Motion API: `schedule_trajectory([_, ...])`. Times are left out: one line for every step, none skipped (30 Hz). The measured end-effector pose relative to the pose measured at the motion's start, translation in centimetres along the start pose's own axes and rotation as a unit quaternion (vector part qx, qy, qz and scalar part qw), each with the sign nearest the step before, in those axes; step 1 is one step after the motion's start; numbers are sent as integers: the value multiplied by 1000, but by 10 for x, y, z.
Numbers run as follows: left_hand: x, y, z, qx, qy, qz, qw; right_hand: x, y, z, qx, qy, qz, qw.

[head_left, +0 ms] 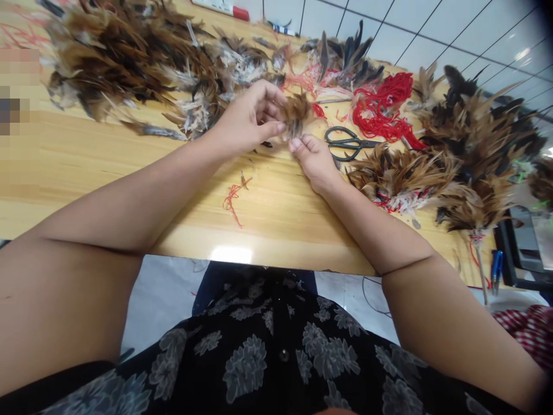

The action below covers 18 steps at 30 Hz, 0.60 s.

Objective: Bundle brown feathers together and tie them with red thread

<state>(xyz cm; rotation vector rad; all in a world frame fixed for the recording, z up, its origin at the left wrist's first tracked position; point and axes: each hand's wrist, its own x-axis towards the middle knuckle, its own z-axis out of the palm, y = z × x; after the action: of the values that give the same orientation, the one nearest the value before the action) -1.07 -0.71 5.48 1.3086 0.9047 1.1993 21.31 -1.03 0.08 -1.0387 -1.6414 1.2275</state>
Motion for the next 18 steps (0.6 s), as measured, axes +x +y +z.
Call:
schedule_trajectory([0, -1, -1, 13, 21, 13, 1000, 0, -3, 0, 23, 6, 2, 1000])
schedule_trajectory([0, -2, -1, 33, 42, 24, 998, -1, -6, 0, 43, 13, 7, 999])
schedule_trajectory([-1, -3, -2, 48, 59, 29, 997, -1, -9, 0, 60, 20, 14, 998])
schedule_trajectory([-1, -3, -3, 49, 71, 27, 996, -2, -12, 0, 72, 27, 22, 997])
schedule_trajectory([-1, -4, -3, 43, 71, 17, 996, -2, -15, 1, 81, 33, 30, 996])
schedule_trajectory([-2, -4, -3, 34, 60, 4, 998, -3, -18, 1, 88, 35, 36, 995])
schedule_trajectory([-2, -4, -2, 24, 42, -10, 999, -4, -20, 1, 93, 34, 40, 994])
schedule_trajectory([-3, -4, -1, 14, 21, -25, 999, -4, -22, 1, 97, 31, 42, 994])
schedule_trajectory([-5, -3, 1, 7, 5, -37, 999, -5, -24, 2, 98, 28, 42, 994])
schedule_trajectory([-6, -1, 3, 5, -4, -45, 999, -6, -25, 2, 97, 25, 41, 994])
schedule_trajectory([-8, 0, 6, 6, -6, -48, 999, -7, -26, 2, 94, 24, 39, 995])
schedule_trajectory([-10, 2, 9, 11, -4, -47, 999, -7, -27, 3, 88, 25, 38, 995])
schedule_trajectory([-11, 3, 11, 17, 0, -44, 999, -8, -27, 3, 81, 27, 36, 996])
schedule_trajectory([-13, 4, 13, 24, 3, -40, 999, -9, -26, 4, 73, 31, 35, 996])
schedule_trajectory([-14, 4, 14, 31, 3, -37, 999, -9, -26, 4, 64, 34, 34, 997])
schedule_trajectory([-14, 4, 15, 37, 1, -37, 999, -9, -25, 5, 57, 39, 31, 997])
schedule_trajectory([-15, 3, 15, 41, -2, -37, 998, -8, -24, 5, 53, 43, 29, 997])
schedule_trajectory([-15, 1, 15, 43, -3, -38, 998, -8, -23, 5, 50, 47, 27, 997])
